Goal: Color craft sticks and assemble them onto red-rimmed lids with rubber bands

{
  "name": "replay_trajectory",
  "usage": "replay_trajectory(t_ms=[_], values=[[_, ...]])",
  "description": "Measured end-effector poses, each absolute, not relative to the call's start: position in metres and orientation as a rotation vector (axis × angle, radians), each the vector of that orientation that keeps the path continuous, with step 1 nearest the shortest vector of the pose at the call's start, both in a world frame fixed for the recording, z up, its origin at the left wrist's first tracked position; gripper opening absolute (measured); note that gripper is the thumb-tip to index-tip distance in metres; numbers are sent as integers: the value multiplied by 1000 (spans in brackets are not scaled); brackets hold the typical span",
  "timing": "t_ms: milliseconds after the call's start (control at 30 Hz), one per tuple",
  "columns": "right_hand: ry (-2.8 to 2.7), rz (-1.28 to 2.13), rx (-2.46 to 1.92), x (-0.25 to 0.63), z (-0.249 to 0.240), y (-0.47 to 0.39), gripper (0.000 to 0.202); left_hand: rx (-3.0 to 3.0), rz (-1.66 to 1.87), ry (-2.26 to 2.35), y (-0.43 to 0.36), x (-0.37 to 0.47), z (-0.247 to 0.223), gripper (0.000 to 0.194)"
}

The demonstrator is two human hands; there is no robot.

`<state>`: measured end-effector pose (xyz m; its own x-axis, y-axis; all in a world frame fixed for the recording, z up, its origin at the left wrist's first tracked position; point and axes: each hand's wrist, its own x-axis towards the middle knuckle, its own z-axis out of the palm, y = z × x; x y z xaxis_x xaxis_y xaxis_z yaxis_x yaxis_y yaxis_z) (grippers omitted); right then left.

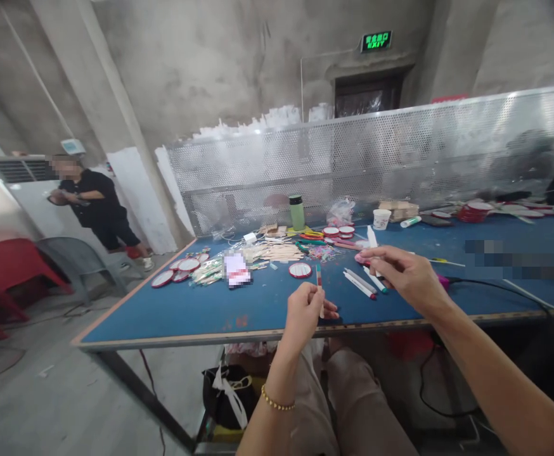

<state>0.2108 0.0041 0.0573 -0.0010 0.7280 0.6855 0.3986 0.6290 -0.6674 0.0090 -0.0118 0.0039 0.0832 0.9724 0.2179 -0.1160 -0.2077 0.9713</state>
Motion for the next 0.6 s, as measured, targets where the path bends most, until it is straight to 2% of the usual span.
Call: replay_trajectory(t_ms=[200,267,333,500,600], values=[[-1616,577,-661,214,49,-19,25,1286,1344,904,-12,8,7,38],[-1552,568,-592,209,44,-22,29,1270,1351,884,-12,8,9,41],[-1394,494,-577,200,41,-25,21,1263,1355,888,-12,8,11,42],[-1082,562,-501,174,40,-22,14,1278,1330,938,-9,6,10,34],[-1112,687,-524,166,35,-15,21,1308,1293,942,-8,5,8,29]])
